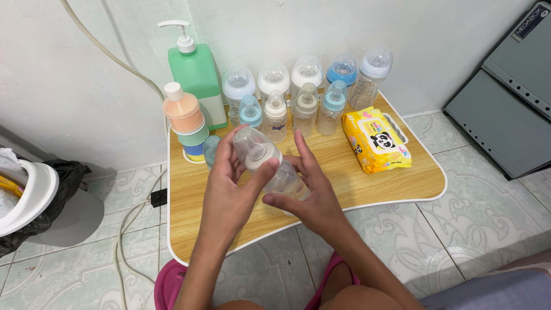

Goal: The person sits on the floor and handles several baby bottles and stacked containers on a small table. They open and close bottle caps, stack colorful containers, and repeatedly attach and detach bottle tops and nipples.

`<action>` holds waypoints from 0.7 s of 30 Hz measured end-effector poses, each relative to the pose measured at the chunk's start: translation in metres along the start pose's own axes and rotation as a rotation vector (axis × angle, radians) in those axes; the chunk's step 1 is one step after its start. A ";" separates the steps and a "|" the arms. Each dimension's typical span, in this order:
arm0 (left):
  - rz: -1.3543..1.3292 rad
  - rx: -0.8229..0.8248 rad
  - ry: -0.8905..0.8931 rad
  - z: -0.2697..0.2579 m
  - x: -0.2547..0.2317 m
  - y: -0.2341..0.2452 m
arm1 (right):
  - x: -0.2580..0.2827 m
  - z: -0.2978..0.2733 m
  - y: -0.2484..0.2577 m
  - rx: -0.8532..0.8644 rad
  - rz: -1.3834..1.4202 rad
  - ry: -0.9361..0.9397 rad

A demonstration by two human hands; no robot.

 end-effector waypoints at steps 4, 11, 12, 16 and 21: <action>0.069 -0.053 0.003 0.001 -0.003 0.000 | 0.010 -0.004 0.000 -0.044 -0.256 0.106; -0.031 -0.053 -0.013 0.005 0.001 -0.004 | 0.019 -0.005 -0.001 -0.137 -0.455 0.229; -0.044 -0.035 -0.035 0.005 0.001 -0.005 | 0.015 -0.005 0.000 -0.130 -0.417 0.177; -0.211 0.081 0.139 0.005 0.015 -0.006 | 0.003 -0.007 -0.002 -0.084 -0.121 0.037; -0.145 0.123 -0.048 0.003 0.011 -0.002 | 0.000 -0.010 -0.002 -0.097 0.064 0.024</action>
Point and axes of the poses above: each hand's wrist, its own z-axis towards the middle knuckle, its own y-axis out of the back of the hand, x = y × z, the point moved 6 cm from there along z, towards the middle knuckle, and after that the axes turned 11 degrees about y, right-handed, at the moved point
